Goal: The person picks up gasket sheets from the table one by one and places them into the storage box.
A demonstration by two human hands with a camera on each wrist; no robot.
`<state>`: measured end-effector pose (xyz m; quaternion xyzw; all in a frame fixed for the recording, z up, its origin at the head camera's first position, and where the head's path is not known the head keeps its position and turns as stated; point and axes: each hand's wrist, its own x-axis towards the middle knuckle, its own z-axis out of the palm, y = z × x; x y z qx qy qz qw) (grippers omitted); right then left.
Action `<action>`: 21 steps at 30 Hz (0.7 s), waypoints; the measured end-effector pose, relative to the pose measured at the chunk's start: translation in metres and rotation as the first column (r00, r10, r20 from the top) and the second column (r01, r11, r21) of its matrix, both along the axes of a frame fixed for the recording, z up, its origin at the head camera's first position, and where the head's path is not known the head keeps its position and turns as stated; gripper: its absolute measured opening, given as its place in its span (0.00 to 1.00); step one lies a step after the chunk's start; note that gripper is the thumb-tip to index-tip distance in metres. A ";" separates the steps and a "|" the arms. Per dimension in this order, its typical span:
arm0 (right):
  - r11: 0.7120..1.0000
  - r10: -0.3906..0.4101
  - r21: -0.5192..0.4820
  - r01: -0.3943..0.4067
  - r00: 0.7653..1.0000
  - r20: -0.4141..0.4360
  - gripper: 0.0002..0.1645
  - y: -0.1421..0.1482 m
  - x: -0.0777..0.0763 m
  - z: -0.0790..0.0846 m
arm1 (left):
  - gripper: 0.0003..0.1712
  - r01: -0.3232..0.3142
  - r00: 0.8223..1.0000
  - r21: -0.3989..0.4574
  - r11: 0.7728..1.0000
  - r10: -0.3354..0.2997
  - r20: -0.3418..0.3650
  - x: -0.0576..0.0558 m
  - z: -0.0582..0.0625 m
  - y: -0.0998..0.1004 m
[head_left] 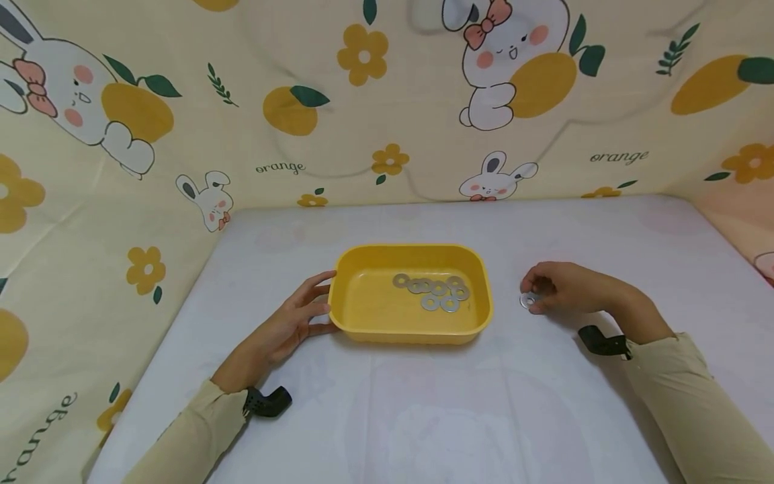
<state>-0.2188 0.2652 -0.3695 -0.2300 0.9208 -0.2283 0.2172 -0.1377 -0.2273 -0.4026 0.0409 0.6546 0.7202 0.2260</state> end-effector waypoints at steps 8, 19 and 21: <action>1.000 0.000 0.000 0.000 0.998 -0.063 0.21 -0.003 -0.002 -0.003 | 0.36 -0.001 1.000 -0.007 1.000 0.001 -0.005 -0.001 0.001 0.001; 1.000 -0.009 0.002 0.009 0.999 -0.049 0.24 -0.005 -0.002 -0.004 | 0.37 -0.006 1.000 -0.020 1.000 0.006 0.002 0.000 0.002 0.002; 1.000 -0.011 0.006 0.011 0.999 -0.046 0.24 -0.006 -0.002 -0.005 | 0.37 -0.009 1.000 -0.020 1.000 0.009 0.003 0.000 0.002 0.002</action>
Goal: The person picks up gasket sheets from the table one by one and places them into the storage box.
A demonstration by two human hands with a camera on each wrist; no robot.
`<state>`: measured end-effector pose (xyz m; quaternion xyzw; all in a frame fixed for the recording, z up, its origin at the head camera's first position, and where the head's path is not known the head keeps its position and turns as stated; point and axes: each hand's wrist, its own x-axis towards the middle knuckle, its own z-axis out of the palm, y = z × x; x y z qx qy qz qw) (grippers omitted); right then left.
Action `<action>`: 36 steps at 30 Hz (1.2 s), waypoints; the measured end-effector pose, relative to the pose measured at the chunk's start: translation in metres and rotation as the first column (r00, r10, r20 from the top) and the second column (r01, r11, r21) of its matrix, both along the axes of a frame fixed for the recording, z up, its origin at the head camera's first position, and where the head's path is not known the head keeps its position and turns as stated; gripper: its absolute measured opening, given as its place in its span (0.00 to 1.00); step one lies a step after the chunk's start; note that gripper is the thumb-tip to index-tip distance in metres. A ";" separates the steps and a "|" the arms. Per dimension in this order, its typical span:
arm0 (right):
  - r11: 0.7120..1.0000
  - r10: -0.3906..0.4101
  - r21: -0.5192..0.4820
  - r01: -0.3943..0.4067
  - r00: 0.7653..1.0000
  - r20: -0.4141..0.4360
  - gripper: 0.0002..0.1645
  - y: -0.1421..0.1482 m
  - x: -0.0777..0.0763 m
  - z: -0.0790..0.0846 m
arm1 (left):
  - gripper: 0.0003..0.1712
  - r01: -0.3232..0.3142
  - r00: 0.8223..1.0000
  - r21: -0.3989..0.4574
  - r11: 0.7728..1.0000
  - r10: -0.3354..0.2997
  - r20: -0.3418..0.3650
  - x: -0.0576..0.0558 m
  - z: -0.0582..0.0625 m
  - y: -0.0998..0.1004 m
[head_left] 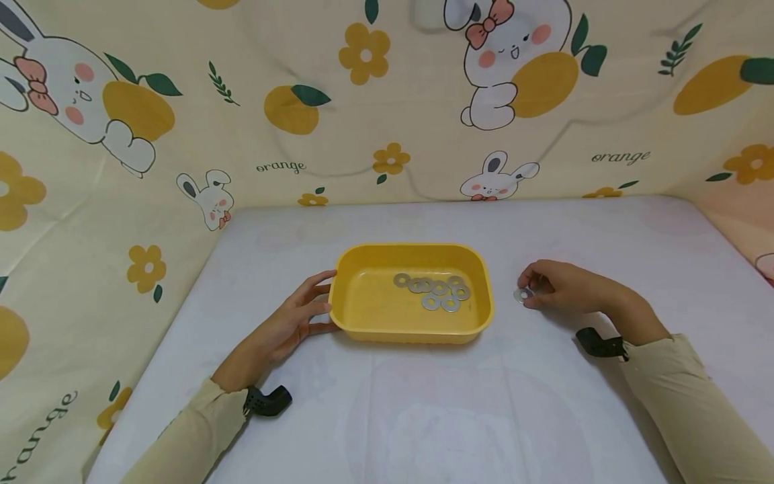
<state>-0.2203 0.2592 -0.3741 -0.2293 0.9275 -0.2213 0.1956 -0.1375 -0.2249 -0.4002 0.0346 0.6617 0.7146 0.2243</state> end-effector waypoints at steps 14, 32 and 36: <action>1.000 0.001 0.003 -0.001 0.999 -0.054 0.21 0.000 0.000 -0.002 | 0.37 0.001 1.000 -0.005 1.000 -0.001 -0.004 0.000 -0.001 0.000; 0.999 -0.009 0.041 0.013 0.995 -0.102 0.21 0.006 -0.004 -0.003 | 0.37 -0.004 1.000 -0.006 1.000 0.005 0.005 0.000 0.000 0.001; 0.999 -0.011 0.030 0.014 0.995 -0.100 0.23 0.006 -0.004 -0.003 | 0.37 -0.003 1.000 -0.008 1.000 0.003 0.004 0.000 0.000 0.001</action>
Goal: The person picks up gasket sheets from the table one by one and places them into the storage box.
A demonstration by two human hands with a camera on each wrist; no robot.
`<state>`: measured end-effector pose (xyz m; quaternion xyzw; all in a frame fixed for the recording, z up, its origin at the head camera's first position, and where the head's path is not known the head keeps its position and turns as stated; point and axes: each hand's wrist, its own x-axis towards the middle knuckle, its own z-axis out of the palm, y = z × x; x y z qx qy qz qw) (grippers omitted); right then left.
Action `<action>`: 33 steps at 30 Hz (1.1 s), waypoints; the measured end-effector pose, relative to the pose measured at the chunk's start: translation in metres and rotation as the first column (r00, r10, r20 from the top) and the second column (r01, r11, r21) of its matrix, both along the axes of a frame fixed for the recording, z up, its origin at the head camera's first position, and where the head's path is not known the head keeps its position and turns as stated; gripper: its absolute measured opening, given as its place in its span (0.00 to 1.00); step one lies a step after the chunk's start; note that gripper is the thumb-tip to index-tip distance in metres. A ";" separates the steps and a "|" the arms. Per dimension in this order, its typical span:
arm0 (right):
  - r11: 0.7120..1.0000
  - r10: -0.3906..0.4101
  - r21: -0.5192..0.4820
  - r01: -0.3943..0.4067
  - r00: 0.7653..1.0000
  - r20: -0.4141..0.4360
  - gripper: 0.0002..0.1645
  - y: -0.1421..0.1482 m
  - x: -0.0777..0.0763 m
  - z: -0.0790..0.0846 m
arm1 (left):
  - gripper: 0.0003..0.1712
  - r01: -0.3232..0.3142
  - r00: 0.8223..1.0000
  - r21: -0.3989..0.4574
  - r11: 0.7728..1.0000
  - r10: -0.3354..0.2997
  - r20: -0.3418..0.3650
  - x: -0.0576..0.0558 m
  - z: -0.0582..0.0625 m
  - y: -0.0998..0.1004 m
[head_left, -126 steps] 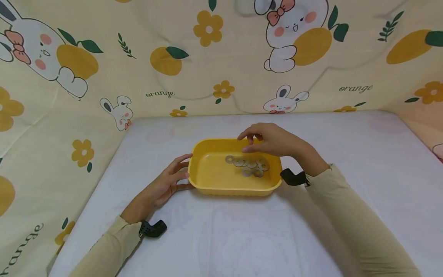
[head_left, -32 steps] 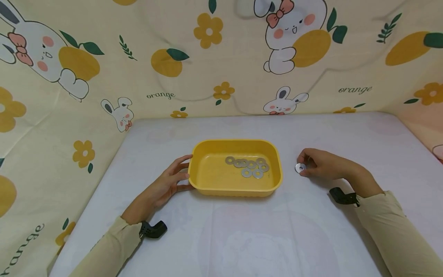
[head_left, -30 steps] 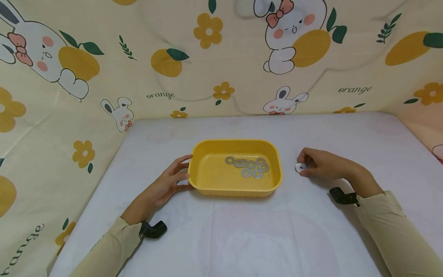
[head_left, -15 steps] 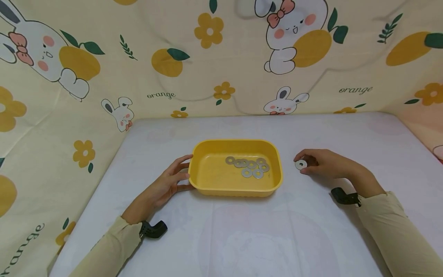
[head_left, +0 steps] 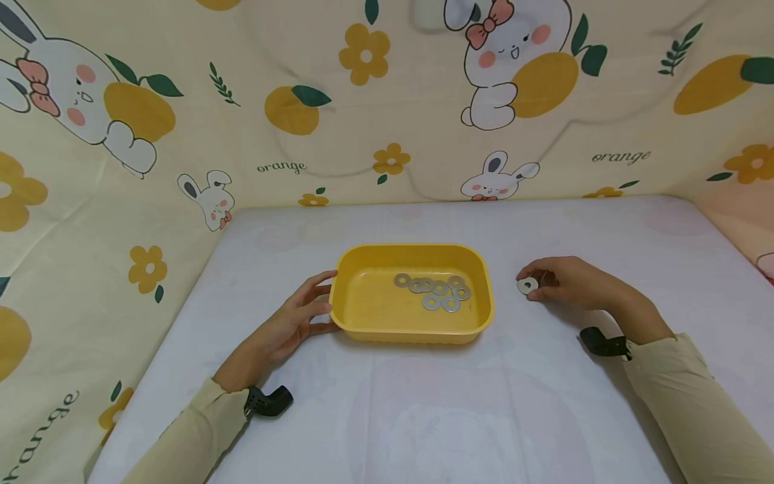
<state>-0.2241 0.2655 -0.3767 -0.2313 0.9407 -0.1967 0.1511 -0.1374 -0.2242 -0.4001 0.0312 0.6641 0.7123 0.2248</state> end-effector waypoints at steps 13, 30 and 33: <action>0.998 -0.037 -0.050 0.036 0.999 -0.034 0.23 0.002 0.001 -0.004 | 0.37 0.010 1.000 -0.002 1.000 -0.010 0.005 0.000 -0.001 0.001; 0.996 -0.021 -0.089 0.011 0.994 -0.111 0.17 -0.002 0.003 0.007 | 0.36 0.012 1.000 0.008 1.000 -0.012 -0.007 0.000 -0.001 -0.001; 0.994 -0.022 -0.106 0.010 0.993 -0.117 0.18 -0.004 0.005 0.009 | 0.37 0.008 1.000 0.015 1.000 -0.008 -0.005 0.000 -0.001 -0.001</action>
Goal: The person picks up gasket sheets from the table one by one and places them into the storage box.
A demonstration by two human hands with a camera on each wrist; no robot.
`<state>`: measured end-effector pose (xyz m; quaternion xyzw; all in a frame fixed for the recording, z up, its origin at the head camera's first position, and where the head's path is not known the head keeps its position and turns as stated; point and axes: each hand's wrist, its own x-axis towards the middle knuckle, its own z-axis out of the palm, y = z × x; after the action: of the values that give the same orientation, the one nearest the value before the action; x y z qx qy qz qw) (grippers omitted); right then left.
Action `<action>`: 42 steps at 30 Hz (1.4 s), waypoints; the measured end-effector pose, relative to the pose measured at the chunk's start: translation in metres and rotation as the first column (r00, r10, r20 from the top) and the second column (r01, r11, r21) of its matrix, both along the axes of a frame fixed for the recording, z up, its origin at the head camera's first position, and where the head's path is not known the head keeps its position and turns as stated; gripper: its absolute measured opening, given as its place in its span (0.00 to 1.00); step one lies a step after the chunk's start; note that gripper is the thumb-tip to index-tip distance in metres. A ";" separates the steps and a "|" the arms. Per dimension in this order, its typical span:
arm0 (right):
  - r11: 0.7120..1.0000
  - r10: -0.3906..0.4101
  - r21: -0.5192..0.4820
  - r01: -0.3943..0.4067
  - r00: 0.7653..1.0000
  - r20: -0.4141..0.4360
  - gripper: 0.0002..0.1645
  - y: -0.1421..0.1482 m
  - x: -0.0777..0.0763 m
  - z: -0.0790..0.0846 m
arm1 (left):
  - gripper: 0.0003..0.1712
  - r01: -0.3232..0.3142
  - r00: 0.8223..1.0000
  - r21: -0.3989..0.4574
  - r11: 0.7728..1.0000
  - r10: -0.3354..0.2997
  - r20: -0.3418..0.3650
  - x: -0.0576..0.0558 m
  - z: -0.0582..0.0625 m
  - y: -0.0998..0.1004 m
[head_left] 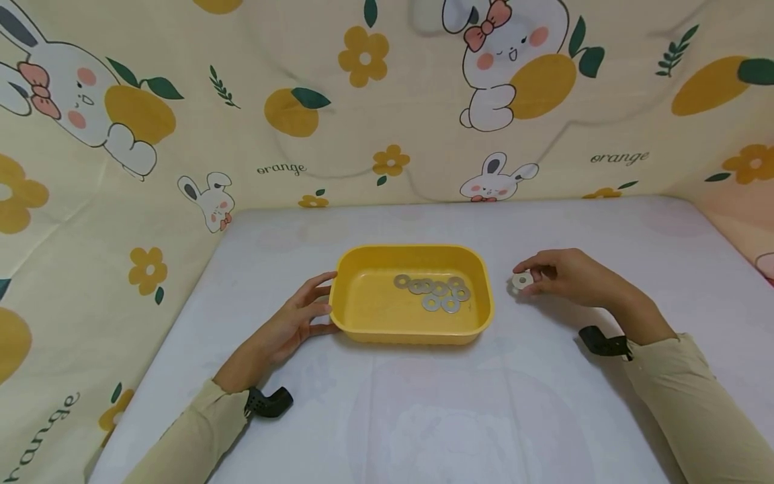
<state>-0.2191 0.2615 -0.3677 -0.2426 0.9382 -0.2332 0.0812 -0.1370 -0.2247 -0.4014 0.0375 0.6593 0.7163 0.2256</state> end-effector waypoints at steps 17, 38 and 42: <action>0.997 0.059 -0.036 -0.063 0.992 -0.112 0.21 -0.015 0.005 0.026 | 0.37 -0.011 1.000 0.026 1.000 0.011 0.011 0.001 -0.001 -0.001; 0.973 0.133 -0.163 -0.164 0.973 -0.187 0.19 -0.057 0.007 0.053 | 0.38 0.021 1.000 0.013 1.000 -0.021 -0.001 0.000 0.000 -0.001; 0.968 0.147 -0.177 -0.181 0.971 -0.186 0.18 -0.063 0.008 0.054 | 0.37 0.022 1.000 0.015 1.000 -0.022 -0.002 0.000 0.000 -0.001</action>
<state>-0.2111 0.1982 -0.3135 -0.3455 0.8913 -0.2934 -0.0048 -0.1366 -0.2262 -0.4010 0.0470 0.6537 0.7186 0.2326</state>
